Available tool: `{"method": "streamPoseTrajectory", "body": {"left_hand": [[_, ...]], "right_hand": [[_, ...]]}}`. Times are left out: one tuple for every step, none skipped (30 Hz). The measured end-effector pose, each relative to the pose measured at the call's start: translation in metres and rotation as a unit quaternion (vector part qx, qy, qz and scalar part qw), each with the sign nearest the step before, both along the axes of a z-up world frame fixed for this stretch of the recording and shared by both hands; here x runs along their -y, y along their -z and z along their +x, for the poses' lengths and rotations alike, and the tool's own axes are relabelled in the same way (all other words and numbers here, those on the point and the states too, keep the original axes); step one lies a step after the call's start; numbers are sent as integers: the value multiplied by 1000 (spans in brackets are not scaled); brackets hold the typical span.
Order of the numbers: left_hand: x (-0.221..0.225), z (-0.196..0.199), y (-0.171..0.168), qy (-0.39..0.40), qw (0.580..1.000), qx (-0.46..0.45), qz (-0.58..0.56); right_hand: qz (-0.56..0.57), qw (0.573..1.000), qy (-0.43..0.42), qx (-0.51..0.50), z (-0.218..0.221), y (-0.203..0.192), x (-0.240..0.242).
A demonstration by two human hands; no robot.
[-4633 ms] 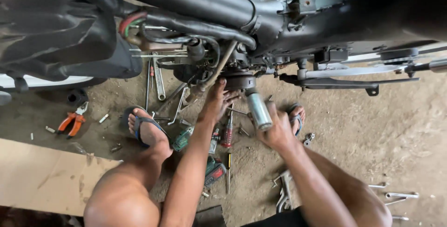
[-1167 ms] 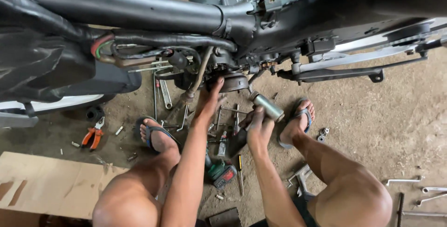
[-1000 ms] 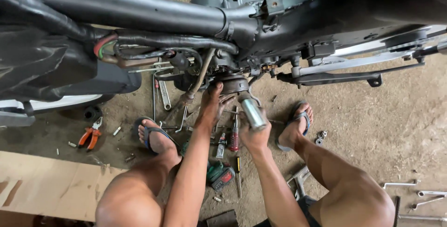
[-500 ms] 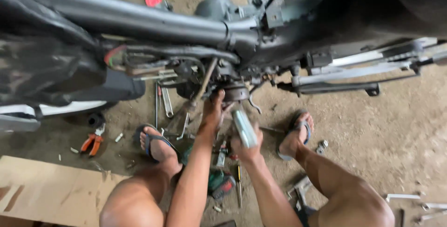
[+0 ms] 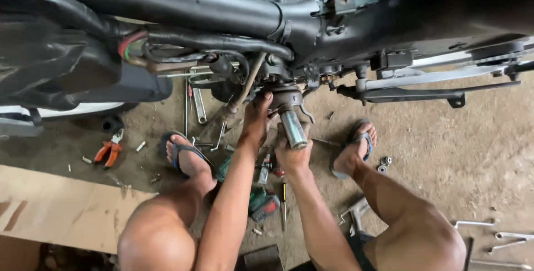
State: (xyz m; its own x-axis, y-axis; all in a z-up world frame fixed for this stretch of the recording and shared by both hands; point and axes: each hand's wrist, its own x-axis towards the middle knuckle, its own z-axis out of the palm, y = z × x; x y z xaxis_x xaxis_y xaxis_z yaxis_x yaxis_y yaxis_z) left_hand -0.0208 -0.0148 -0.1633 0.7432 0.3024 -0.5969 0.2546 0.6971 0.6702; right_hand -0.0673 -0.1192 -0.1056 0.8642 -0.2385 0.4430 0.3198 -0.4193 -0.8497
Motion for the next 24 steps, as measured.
{"method": "streamPoseTrajectory", "body": {"left_hand": [[1,-5,-11,7,1000,-17,14],[2,-6,-22,10,999,-32,27],[-2,6,-11,7,999,-27,29],[0,7,4,-8,1000,-19,13],[1,7,19,-23,1000,-11,-2],[-5,7,2,-29,1000,-10,1],[-12,7,-15,24,998,-27,60],[-10,-3,-31,81,989,-52,112],[-4,-8,-39,82,989,-60,108],[-3,-2,-49,60,993,-42,91],[-2,4,-60,39,996,-25,73],[-10,4,-24,37,996,-24,73],[-18,4,11,93,986,-39,137],[-23,4,48,154,966,-53,199],[-28,5,32,158,966,-51,199],[-35,2,16,141,989,47,-26],[-41,-1,0,115,951,140,-249],[-39,-2,-41,120,951,134,-252],[-37,-1,-83,210,975,-11,78],[-38,5,-127,270,863,-146,402],[-35,5,-135,274,860,-144,405],[-33,4,-144,300,839,-142,432],[-31,3,-153,324,816,-139,458],[-27,14,-162,325,814,-141,460]], "right_hand": [[-30,995,-35,-88,-2,-11,5],[-61,980,-74,-173,-1,-22,9],[-60,981,-77,-167,9,-14,9],[-98,990,-66,-71,6,-5,15],[-135,989,-55,25,3,5,19],[-132,989,-60,27,7,15,16],[-80,994,-61,36,11,26,13],[-34,997,-58,35,4,36,17],[-37,997,-60,27,-3,27,17],[-36,995,-55,-74,1,19,13],[-35,983,-50,-175,5,10,8],[-36,983,-51,-174,6,-14,7],[44,971,-39,-234,7,-37,7],[124,948,-20,-291,7,-60,8],[124,949,-16,-290,6,-23,18],[262,882,54,-389,2,13,28],[389,780,123,-474,-2,50,39],[391,777,131,-475,-6,49,41],[495,689,68,-525,-9,48,43],[590,585,-3,-557,-7,48,41],[595,583,-1,-553,-8,63,39],[620,542,-37,-567,-9,78,36],[642,499,-73,-577,-10,93,32],[644,496,-73,-577,-12,101,26]]}}
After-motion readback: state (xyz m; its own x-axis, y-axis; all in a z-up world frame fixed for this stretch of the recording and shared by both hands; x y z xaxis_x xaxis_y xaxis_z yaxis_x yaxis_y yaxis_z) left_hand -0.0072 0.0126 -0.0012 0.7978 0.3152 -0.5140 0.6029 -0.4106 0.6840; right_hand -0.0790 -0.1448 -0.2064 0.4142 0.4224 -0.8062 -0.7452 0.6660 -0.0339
